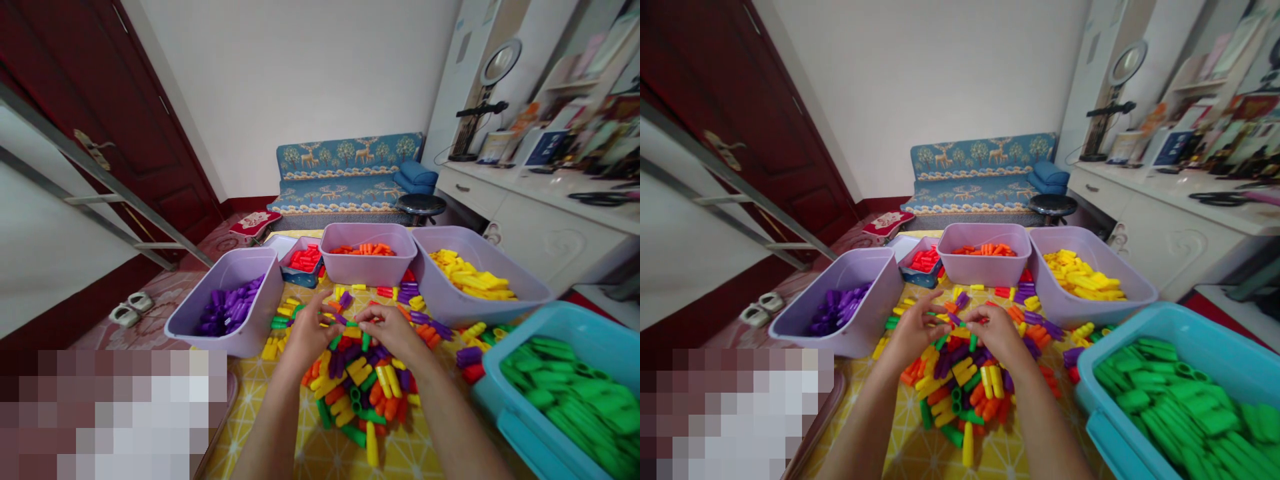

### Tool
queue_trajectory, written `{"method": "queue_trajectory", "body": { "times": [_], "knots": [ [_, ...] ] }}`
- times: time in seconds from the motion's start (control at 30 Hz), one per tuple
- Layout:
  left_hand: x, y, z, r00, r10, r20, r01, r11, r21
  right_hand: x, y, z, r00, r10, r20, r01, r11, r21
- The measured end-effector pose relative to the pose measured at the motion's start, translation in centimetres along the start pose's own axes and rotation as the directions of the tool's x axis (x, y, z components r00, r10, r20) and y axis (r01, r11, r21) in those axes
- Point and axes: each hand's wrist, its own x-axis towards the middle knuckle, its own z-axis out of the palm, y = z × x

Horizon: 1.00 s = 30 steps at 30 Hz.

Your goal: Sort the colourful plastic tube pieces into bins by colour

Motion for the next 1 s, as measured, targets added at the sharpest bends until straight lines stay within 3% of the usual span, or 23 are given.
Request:
{"method": "queue_trajectory", "body": {
  "times": [0.07, 0.17, 0.27, 0.4, 0.5, 0.57, 0.63, 0.67, 0.73, 0.77, 0.8, 0.83, 0.87, 0.93, 1.0],
  "knots": [
    [0.3, 0.2, 0.1, 0.997, 0.025, -0.075, -0.033, 0.993, -0.109, -0.2, -0.1, -0.1, 0.999, -0.01, 0.05, 0.012, 0.999, -0.041],
    [0.5, 0.7, 0.5, 0.99, 0.075, -0.12, -0.106, 0.957, -0.27, -0.7, -1.1, 0.6, 0.991, -0.065, 0.117, 0.059, 0.997, 0.053],
    [0.4, 1.2, 1.0, 0.993, 0.085, -0.086, -0.111, 0.923, -0.369, -1.1, -2.2, 1.8, 0.984, -0.118, 0.135, 0.098, 0.985, 0.142],
    [0.3, 1.3, 1.2, 0.995, 0.092, -0.031, -0.096, 0.905, -0.414, -1.1, -2.6, 2.4, 0.987, -0.109, 0.118, 0.093, 0.987, 0.131],
    [0.4, 1.0, 1.0, 0.996, 0.077, -0.036, -0.084, 0.914, -0.396, -1.0, -2.7, 1.7, 0.993, -0.106, 0.058, 0.093, 0.978, 0.189],
    [0.5, 0.7, 0.8, 0.997, 0.033, -0.063, -0.054, 0.929, -0.366, -1.1, -3.2, 0.9, 0.989, -0.108, -0.098, 0.131, 0.952, 0.276],
    [0.6, 0.2, 0.5, 0.996, -0.004, -0.092, -0.027, 0.941, -0.336, -1.7, -4.3, -0.2, 0.921, -0.122, -0.371, 0.265, 0.892, 0.366],
    [0.7, -0.1, 0.3, 0.995, -0.015, -0.101, -0.018, 0.947, -0.32, -2.2, -5.0, -0.7, 0.837, -0.133, -0.531, 0.378, 0.842, 0.384],
    [0.9, -0.9, -0.1, 0.994, -0.013, -0.106, -0.015, 0.964, -0.266, -3.2, -6.4, -2.0, 0.565, -0.132, -0.814, 0.635, 0.7, 0.327],
    [1.0, -1.3, -0.3, 0.994, -0.006, -0.114, -0.019, 0.976, -0.218, -3.7, -6.9, -2.6, 0.427, -0.124, -0.896, 0.732, 0.629, 0.262],
    [1.1, -1.6, -0.5, 0.991, 0.008, -0.132, -0.027, 0.989, -0.146, -4.1, -7.3, -3.3, 0.331, -0.108, -0.937, 0.793, 0.57, 0.215],
    [1.1, -2.0, -0.7, 0.986, 0.033, -0.161, -0.04, 0.998, -0.042, -4.4, -7.5, -3.8, 0.294, -0.086, -0.952, 0.828, 0.521, 0.208],
    [1.1, -2.2, -0.9, 0.978, 0.067, -0.197, -0.05, 0.995, 0.091, -4.5, -7.5, -4.2, 0.295, -0.06, -0.953, 0.842, 0.488, 0.23],
    [1.1, -2.6, -1.3, 0.952, 0.146, -0.268, -0.031, 0.92, 0.39, -4.3, -7.1, -4.7, 0.361, -0.017, -0.932, 0.822, 0.478, 0.31],
    [0.8, -2.7, -1.7, 0.929, 0.187, -0.318, 0.053, 0.786, 0.616, -3.6, -6.4, -4.6, 0.424, -0.003, -0.906, 0.761, 0.543, 0.355]
  ]
}}
